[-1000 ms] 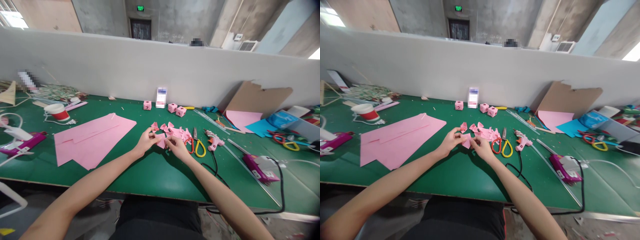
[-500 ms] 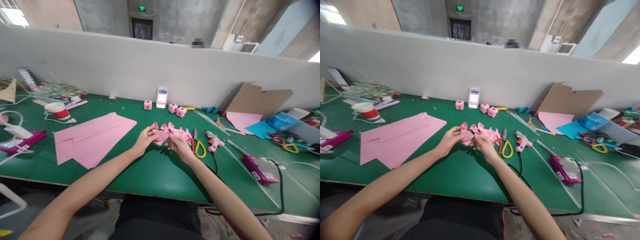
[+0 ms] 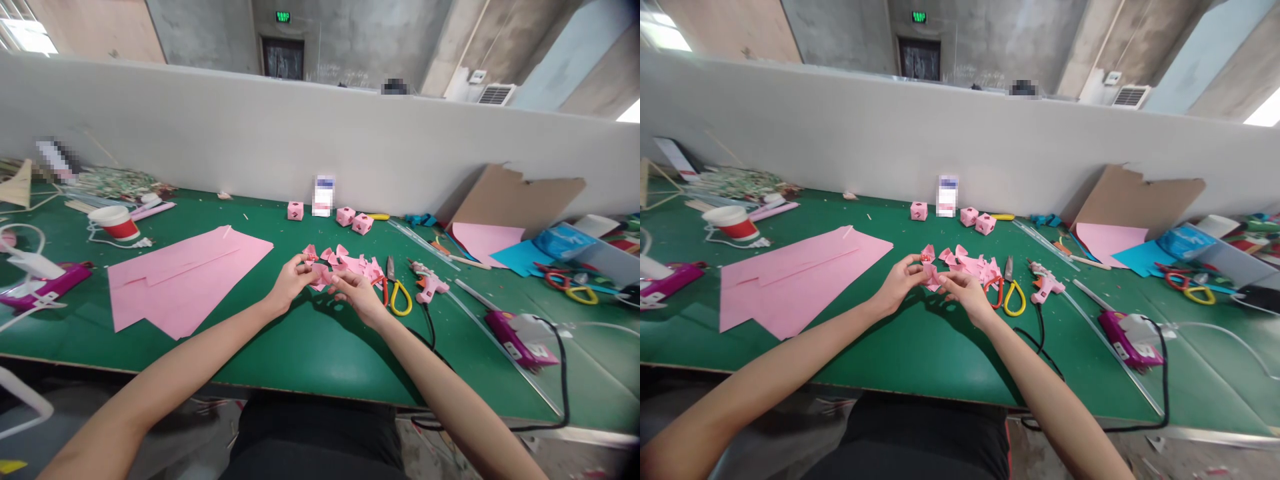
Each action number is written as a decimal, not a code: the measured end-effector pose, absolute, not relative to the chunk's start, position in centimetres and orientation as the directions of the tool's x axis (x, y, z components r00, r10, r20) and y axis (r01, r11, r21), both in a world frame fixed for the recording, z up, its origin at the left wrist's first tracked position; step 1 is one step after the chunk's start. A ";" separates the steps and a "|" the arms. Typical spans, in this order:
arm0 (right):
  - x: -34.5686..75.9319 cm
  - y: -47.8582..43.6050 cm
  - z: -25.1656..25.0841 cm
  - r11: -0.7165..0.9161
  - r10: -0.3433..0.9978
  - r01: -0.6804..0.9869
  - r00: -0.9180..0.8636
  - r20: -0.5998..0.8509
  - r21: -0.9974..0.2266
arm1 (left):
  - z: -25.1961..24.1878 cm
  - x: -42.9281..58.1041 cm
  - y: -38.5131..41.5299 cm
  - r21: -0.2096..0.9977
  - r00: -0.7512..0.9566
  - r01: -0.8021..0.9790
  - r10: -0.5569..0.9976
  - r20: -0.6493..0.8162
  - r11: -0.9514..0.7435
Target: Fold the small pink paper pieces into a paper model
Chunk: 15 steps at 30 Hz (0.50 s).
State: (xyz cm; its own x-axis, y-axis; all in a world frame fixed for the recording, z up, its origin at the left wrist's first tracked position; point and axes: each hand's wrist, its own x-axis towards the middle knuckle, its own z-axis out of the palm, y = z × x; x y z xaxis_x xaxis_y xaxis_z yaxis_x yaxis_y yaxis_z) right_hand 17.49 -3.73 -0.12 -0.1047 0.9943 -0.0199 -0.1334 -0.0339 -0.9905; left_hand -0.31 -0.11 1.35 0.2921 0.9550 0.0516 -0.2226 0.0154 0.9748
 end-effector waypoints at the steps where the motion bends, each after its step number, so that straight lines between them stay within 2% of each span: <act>1: 17.5 -3.7 -0.1 -0.029 0.994 -0.123 -0.106 -0.016 -0.992 | 1.4 -0.3 -0.2 0.977 0.294 -0.215 0.954 0.056 0.009; 8: 17.0 -4.0 0.4 0.085 0.992 -0.019 -0.094 0.087 -0.996 | 1.3 -0.2 -0.7 0.987 0.321 -0.148 0.942 0.102 -0.057; 15: 17.0 -3.7 0.2 0.081 0.997 -0.030 -0.015 0.081 -0.996 | 1.1 -0.2 -0.8 0.988 0.319 -0.096 0.937 0.146 -0.121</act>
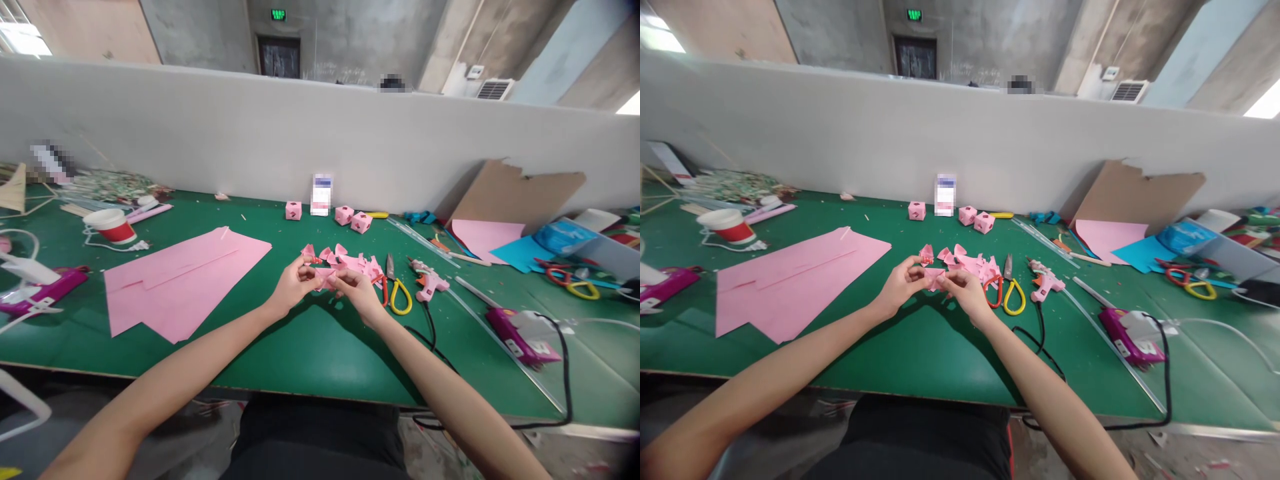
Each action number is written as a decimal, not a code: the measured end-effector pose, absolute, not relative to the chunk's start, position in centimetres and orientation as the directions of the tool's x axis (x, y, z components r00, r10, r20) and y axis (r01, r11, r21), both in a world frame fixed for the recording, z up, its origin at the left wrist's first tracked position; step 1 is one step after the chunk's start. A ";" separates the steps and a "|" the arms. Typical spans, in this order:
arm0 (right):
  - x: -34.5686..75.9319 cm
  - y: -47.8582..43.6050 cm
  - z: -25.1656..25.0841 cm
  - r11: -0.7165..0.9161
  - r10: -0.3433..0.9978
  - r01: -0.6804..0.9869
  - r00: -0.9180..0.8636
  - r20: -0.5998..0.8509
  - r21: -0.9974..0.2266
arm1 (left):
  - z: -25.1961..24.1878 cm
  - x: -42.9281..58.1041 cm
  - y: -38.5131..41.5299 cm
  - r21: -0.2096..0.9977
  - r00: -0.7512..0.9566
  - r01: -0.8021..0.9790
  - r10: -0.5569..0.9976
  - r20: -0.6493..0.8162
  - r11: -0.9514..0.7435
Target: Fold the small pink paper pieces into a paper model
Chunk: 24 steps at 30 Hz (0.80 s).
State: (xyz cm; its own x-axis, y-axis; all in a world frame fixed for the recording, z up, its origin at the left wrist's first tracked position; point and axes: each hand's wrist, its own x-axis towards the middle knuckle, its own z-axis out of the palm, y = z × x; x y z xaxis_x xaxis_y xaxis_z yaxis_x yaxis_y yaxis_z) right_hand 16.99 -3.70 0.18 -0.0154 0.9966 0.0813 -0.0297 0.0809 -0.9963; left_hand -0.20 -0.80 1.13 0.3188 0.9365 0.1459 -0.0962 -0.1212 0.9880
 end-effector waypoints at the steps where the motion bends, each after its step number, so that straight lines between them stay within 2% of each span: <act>1: 17.0 -3.7 0.1 0.077 0.997 -0.034 -0.015 0.077 -0.996 | 1.1 -0.2 -0.8 0.987 0.320 -0.082 0.935 0.154 -0.135; 12: 17.1 -3.8 -0.3 0.006 0.998 -0.094 -0.054 0.011 -0.996 | 0.8 -0.2 -0.8 0.984 0.366 -0.060 0.914 0.178 -0.167; 17: 17.0 -4.0 0.4 -0.008 0.997 -0.052 -0.083 -0.003 -0.999 | 1.1 -0.3 -0.7 0.988 0.302 -0.071 0.941 0.152 -0.137; 24: 17.5 -3.7 0.5 0.083 0.991 0.067 -0.114 0.075 -0.994 | 1.2 -0.4 -0.5 0.991 0.306 -0.106 0.945 0.114 -0.085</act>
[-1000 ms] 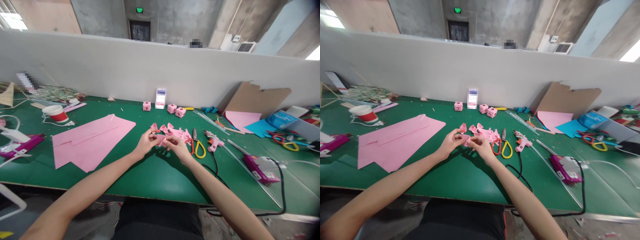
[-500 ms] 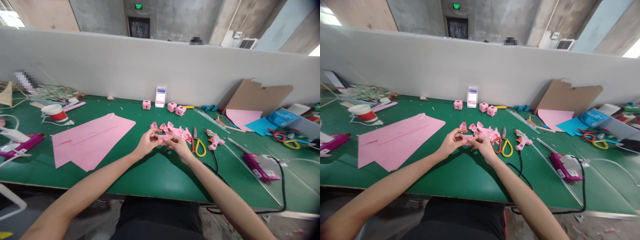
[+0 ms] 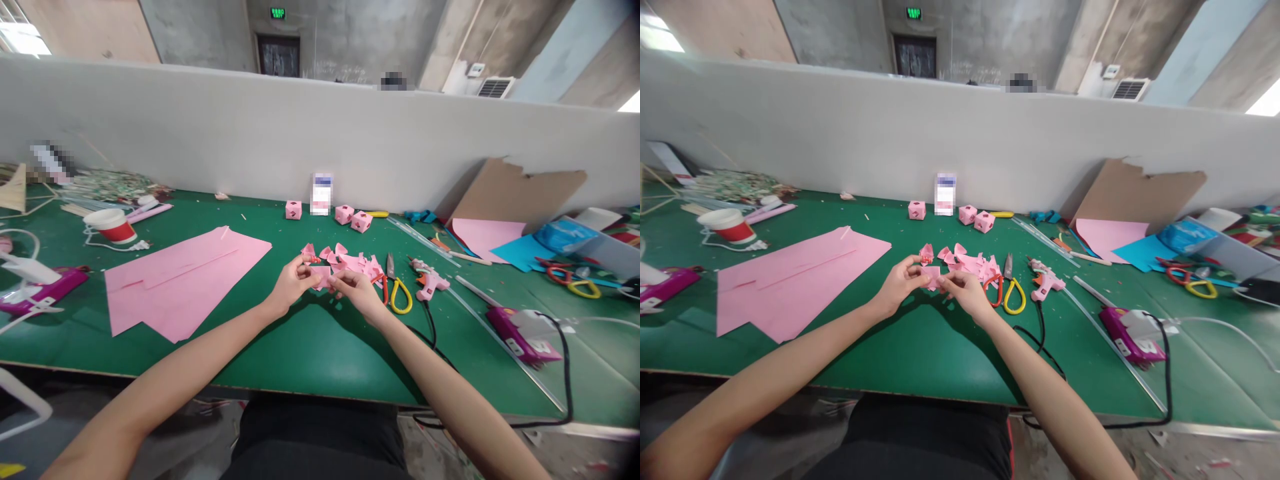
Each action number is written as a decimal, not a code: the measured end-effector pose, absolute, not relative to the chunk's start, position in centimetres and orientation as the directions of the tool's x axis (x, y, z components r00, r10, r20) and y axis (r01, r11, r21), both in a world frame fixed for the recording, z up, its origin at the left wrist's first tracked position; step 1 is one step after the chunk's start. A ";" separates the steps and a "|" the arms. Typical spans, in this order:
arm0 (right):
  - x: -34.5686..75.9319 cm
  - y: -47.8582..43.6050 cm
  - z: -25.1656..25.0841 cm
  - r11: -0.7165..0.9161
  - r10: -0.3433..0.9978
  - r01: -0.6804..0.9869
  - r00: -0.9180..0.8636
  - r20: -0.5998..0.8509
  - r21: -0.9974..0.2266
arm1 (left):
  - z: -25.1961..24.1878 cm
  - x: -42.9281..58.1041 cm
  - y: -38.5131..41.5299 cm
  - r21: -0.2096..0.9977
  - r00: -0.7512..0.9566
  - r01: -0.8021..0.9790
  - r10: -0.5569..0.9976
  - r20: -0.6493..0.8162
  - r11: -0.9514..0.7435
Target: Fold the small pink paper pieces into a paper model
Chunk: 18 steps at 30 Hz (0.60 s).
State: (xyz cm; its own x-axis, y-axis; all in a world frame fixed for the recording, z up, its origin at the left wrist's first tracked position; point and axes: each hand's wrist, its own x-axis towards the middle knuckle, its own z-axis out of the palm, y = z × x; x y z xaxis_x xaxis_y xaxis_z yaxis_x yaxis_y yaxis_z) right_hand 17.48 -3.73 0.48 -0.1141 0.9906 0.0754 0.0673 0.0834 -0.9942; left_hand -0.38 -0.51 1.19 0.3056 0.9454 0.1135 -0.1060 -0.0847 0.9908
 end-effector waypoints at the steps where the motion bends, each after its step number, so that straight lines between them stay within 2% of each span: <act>1: 17.5 -3.7 0.4 0.087 0.990 0.070 -0.113 0.078 -0.994 | 1.1 -0.4 -0.5 0.991 0.313 -0.106 0.943 0.114 -0.085; 8: 17.0 -3.9 0.5 0.122 0.991 0.109 -0.077 0.114 -0.987 | 0.9 -0.3 -0.4 0.991 0.319 -0.099 0.941 0.115 -0.088; 13: 17.1 -4.0 0.6 0.142 0.985 0.175 -0.127 0.120 -0.974 | 1.4 -0.3 -0.6 0.992 0.325 -0.107 0.941 0.097 -0.065; 15: 17.1 -4.1 0.5 0.189 0.977 0.246 -0.142 0.158 -0.951 | 1.5 -0.2 -0.6 0.992 0.321 -0.107 0.943 0.091 -0.059; 18: 17.1 -4.4 0.4 0.320 0.948 0.405 -0.130 0.292 -0.857 | 1.5 -0.2 -0.7 0.994 0.303 -0.092 0.949 0.084 -0.058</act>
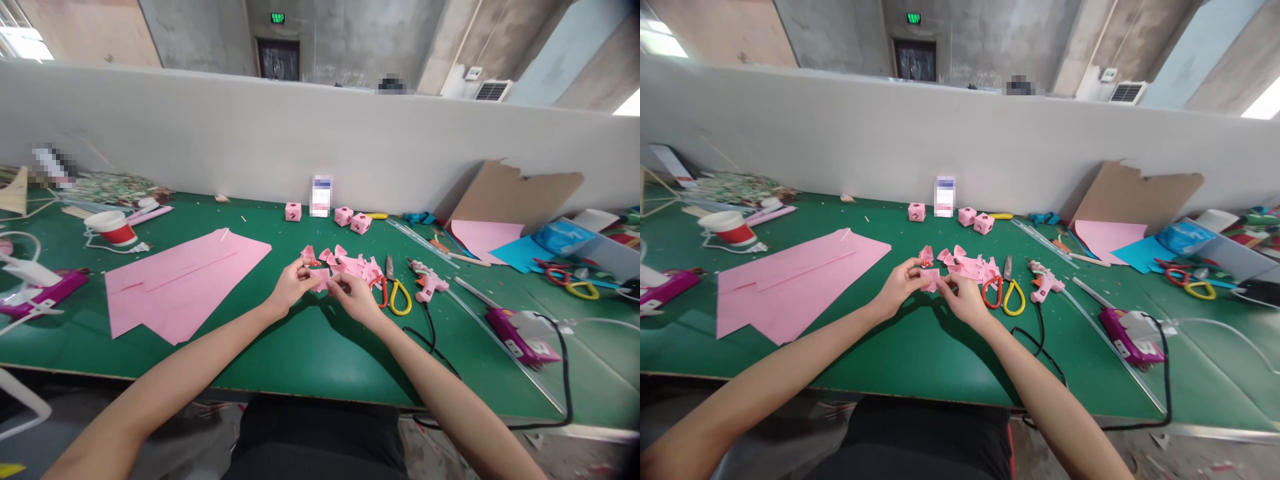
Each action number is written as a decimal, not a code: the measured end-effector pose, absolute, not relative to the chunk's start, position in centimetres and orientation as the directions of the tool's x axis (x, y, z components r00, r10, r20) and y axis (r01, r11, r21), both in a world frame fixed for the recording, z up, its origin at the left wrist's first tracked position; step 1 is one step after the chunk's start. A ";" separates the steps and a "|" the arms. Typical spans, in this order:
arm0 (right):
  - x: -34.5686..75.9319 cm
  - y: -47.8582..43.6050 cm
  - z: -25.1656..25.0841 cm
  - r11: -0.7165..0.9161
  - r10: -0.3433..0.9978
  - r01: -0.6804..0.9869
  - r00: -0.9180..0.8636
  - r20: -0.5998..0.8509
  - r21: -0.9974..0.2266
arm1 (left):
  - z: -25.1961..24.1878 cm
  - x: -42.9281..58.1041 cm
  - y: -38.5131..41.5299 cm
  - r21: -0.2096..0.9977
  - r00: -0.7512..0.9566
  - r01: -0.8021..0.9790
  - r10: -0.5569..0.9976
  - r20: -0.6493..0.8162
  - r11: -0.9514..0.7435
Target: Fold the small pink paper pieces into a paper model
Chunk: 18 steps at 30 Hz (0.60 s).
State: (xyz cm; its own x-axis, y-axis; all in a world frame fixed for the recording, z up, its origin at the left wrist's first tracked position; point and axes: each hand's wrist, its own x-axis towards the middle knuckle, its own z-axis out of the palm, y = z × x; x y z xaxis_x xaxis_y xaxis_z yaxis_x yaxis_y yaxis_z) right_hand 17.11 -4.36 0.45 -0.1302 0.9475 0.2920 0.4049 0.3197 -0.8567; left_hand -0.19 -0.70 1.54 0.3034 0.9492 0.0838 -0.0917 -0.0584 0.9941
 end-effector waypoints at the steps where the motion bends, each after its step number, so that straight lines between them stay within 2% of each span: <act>1: 17.1 -4.4 0.4 0.351 0.936 0.440 -0.128 0.329 -0.827 | 1.5 -0.2 -0.7 0.994 0.299 -0.096 0.951 0.082 -0.055; 3: 17.0 -4.5 0.4 0.365 0.930 0.450 -0.127 0.346 -0.815 | 1.6 -0.2 -0.7 0.992 0.295 -0.122 0.952 0.078 -0.043; 8: 17.0 -4.5 0.4 0.274 0.962 0.353 -0.100 0.255 -0.895 | 1.6 -0.4 -0.3 0.985 0.285 -0.167 0.955 0.077 -0.030; 13: 16.9 -4.7 0.8 0.322 0.944 0.468 -0.092 0.317 -0.823 | 1.5 -0.4 -0.2 0.988 0.276 -0.153 0.959 0.071 -0.029; 18: 16.7 -4.8 0.9 0.378 0.922 0.462 -0.108 0.373 -0.802 | 1.2 -0.3 -0.2 0.987 0.271 -0.158 0.960 0.075 -0.033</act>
State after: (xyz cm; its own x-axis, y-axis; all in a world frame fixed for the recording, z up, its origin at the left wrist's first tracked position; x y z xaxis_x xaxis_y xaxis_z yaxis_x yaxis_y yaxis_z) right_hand 16.68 -4.77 0.86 -0.1078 0.9216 0.3728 0.4619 0.3785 -0.8021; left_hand -0.29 -0.20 1.22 0.2712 0.9596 0.0754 -0.1576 -0.0330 0.9870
